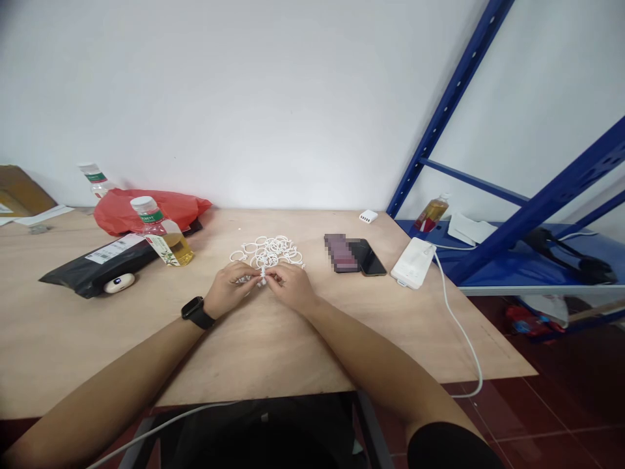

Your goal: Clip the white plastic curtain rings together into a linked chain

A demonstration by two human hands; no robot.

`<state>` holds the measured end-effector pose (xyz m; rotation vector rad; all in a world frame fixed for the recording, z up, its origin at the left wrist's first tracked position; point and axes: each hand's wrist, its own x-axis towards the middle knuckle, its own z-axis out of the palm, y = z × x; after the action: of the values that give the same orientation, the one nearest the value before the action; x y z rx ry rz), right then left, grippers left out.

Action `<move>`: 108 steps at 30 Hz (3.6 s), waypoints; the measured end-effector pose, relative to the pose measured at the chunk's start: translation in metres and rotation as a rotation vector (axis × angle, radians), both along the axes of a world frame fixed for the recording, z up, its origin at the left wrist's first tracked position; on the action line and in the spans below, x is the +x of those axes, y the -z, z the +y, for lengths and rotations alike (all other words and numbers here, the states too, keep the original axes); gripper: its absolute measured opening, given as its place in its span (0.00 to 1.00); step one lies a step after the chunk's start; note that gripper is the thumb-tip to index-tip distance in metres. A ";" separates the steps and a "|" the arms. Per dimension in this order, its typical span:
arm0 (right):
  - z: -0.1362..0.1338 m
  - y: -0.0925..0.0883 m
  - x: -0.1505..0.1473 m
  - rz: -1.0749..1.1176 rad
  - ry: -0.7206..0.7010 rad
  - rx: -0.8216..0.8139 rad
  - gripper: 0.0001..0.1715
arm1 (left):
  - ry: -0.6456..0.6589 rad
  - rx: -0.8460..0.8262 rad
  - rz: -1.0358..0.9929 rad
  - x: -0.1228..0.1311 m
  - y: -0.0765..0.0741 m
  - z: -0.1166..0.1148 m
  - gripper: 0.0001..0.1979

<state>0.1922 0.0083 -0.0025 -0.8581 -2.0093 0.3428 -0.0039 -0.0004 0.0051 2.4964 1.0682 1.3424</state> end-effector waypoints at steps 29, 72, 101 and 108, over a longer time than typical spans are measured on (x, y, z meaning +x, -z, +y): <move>-0.003 0.000 0.004 -0.026 -0.003 0.102 0.08 | -0.030 0.028 0.047 0.004 -0.002 -0.003 0.07; 0.010 -0.013 0.058 -0.588 -0.113 -0.096 0.20 | -0.416 -0.467 0.509 -0.036 -0.022 0.000 0.07; 0.000 0.001 0.013 -0.040 -0.084 -0.115 0.08 | 0.003 -0.063 0.130 0.005 0.002 -0.005 0.12; -0.004 0.002 0.003 0.020 -0.080 -0.177 0.05 | -0.022 0.021 0.134 -0.007 -0.013 -0.002 0.05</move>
<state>0.1955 0.0045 -0.0046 -0.8809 -2.0205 0.5791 -0.0110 -0.0021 0.0180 2.6305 1.1152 1.2120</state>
